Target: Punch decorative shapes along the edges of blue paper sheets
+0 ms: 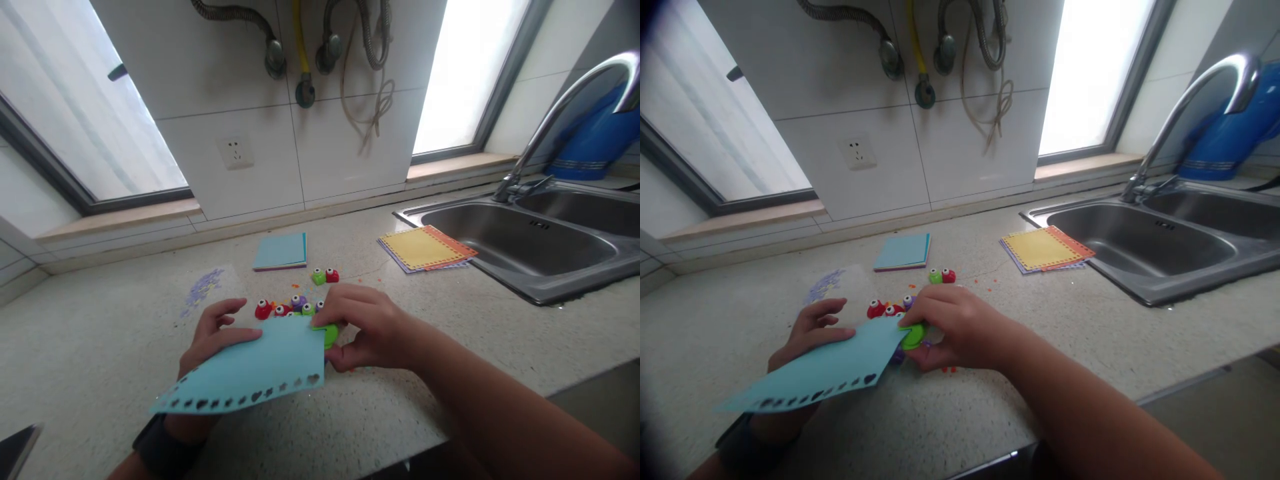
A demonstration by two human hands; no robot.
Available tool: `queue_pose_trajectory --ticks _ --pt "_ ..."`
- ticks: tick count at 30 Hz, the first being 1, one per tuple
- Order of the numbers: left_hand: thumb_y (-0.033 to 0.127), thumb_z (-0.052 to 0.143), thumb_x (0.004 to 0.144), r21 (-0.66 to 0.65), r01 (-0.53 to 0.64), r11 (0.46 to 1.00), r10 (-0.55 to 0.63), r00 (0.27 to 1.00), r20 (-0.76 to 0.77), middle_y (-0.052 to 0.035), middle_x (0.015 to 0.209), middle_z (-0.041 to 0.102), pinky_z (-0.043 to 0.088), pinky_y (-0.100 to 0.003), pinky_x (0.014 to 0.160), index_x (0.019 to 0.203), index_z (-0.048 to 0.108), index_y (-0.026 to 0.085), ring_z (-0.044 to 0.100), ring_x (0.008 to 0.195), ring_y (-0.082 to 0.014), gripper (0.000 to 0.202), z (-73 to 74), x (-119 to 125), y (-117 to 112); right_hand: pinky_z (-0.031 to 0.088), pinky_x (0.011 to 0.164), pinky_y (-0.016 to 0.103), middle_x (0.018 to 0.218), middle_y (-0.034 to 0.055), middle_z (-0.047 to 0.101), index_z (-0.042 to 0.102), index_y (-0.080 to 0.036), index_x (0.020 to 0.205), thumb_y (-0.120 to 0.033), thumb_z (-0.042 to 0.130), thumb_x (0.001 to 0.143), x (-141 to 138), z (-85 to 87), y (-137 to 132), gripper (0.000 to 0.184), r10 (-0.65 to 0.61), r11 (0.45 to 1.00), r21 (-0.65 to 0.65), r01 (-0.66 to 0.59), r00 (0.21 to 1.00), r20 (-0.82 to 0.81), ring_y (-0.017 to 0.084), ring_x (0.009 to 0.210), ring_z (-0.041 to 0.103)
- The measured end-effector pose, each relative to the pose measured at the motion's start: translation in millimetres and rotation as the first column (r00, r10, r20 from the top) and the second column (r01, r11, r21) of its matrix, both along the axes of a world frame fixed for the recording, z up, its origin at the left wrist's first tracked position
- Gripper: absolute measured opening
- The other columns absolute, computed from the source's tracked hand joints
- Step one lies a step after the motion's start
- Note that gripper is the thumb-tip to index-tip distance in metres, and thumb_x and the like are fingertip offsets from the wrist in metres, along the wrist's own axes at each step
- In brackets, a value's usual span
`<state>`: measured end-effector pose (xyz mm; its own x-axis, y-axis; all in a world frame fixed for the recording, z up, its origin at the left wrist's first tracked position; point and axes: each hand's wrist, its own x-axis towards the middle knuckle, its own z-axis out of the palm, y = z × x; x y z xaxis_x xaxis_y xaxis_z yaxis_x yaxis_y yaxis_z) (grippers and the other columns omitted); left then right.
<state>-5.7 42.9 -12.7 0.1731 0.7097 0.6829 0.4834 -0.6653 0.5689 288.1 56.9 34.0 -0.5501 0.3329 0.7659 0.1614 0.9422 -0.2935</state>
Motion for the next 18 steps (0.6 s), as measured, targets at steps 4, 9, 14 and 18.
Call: queue_pose_trajectory --ticks 4,9,14,18 --pt "0.035 0.063 0.091 -0.09 0.013 0.996 -0.015 1.0 -0.017 -0.004 0.133 0.053 0.043 -0.039 0.098 0.095 0.079 0.034 0.052 0.116 -0.0269 0.016 -1.4 -4.9 -0.7 0.051 0.074 0.03 0.089 0.0068 0.065 0.064 -0.014 0.105 -0.027 0.073 0.085 2.8 -0.3 -1.0 0.026 -0.002 1.0 0.023 0.001 0.999 0.052 0.016 0.081 0.059" --pt "0.031 0.061 0.092 -0.107 0.015 0.994 -0.017 1.0 -0.023 -0.0041 0.132 0.053 0.042 -0.039 0.098 0.096 0.078 0.034 0.052 0.115 -0.0259 0.017 0.1 -5.6 -1.3 0.051 0.076 0.03 0.09 0.0065 0.064 0.063 -0.015 0.106 -0.027 0.071 0.087 1.6 0.1 -1.9 0.025 0.003 0.999 0.042 -0.006 0.997 0.073 0.016 0.082 0.058" --pt "0.028 0.063 0.09 -0.121 0.108 0.987 -0.118 0.99 -0.077 -0.0045 0.131 0.055 0.045 -0.038 0.097 0.105 0.075 0.035 0.054 0.121 -0.027 0.021 1.5 -11.0 1.1 0.05 0.075 0.03 0.09 0.006 0.063 0.063 -0.015 0.107 -0.028 0.073 0.085 2.6 -1.8 -1.8 0.028 0.001 1.0 0.016 -0.002 0.997 0.081 0.016 0.082 0.058" --pt "0.031 0.066 0.089 -0.134 0.154 0.979 -0.163 0.985 -0.06 -0.0054 0.131 0.055 0.05 -0.035 0.092 0.109 0.073 0.035 0.055 0.121 -0.0275 0.022 0.8 -13.8 1.8 0.05 0.075 0.029 0.09 0.005 0.063 0.063 -0.015 0.107 -0.028 0.076 0.082 3.1 -1.9 -0.5 0.03 -0.003 1.0 -0.018 0.004 0.997 0.081 0.015 0.081 0.059"
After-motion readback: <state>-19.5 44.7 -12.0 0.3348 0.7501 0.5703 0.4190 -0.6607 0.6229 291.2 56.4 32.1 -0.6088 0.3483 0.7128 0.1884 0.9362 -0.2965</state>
